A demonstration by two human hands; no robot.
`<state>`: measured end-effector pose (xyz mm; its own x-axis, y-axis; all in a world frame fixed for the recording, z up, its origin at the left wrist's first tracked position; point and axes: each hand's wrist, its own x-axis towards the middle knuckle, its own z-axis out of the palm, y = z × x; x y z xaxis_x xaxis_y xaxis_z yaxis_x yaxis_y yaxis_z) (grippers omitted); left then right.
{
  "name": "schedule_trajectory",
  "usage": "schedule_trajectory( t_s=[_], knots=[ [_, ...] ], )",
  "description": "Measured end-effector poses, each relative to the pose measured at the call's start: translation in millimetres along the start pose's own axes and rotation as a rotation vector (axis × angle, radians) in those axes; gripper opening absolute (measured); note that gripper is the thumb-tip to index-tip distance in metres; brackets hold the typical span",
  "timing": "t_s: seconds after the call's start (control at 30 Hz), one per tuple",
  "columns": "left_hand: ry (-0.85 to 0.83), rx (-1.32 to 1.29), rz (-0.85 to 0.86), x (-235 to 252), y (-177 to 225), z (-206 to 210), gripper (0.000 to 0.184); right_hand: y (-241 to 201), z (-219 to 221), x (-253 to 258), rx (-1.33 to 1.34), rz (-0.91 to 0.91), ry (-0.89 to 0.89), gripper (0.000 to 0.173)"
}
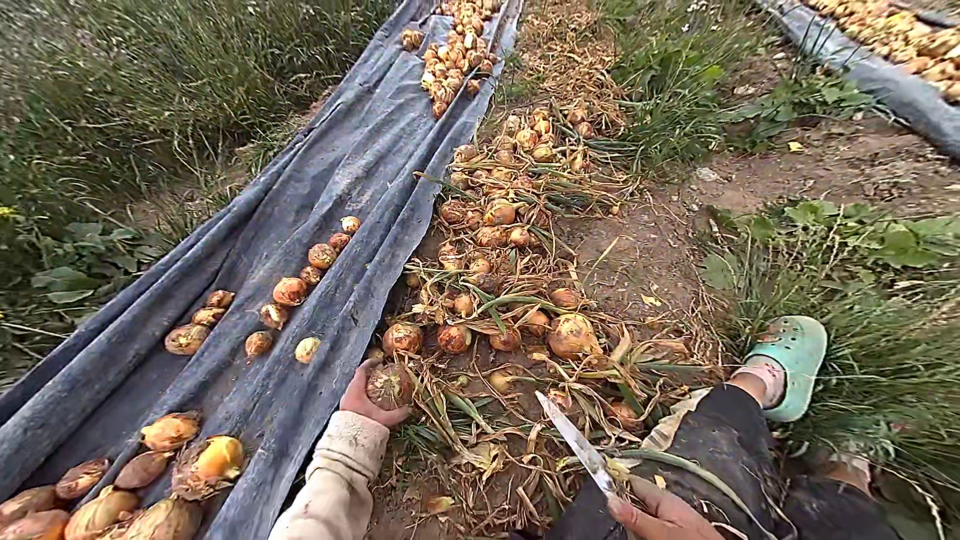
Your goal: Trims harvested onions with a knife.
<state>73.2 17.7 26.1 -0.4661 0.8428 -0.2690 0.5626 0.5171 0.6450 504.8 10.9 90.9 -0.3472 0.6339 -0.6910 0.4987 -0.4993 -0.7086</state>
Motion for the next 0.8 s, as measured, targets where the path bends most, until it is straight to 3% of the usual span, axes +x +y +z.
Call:
schedule_trajectory(
  t_s=[0.13,0.23,0.33,0.5,0.63,0.8],
  knots=[
    [0.075,-0.176,0.454,-50,59,41,0.111,-44,15,17,-0.248,-0.182,0.015,0.060],
    [0.132,-0.317,0.748,-62,108,75,0.108,-76,26,9,-0.257,-0.370,0.184,0.076],
    [0.116,-0.404,0.860,-81,157,98,0.105,-78,23,-2,-0.250,-0.525,0.439,0.077],
    [0.303,-0.146,1.048,-110,194,111,0.095,-47,9,-16,-0.354,-0.777,0.790,0.058],
    [0.475,-0.091,1.149,-123,197,123,0.078,-22,9,-18,-0.380,-0.965,0.884,0.050],
    [0.491,-0.219,1.201,-137,201,130,0.072,-9,2,-30,-0.657,-1.136,0.945,0.049]
  ],
)
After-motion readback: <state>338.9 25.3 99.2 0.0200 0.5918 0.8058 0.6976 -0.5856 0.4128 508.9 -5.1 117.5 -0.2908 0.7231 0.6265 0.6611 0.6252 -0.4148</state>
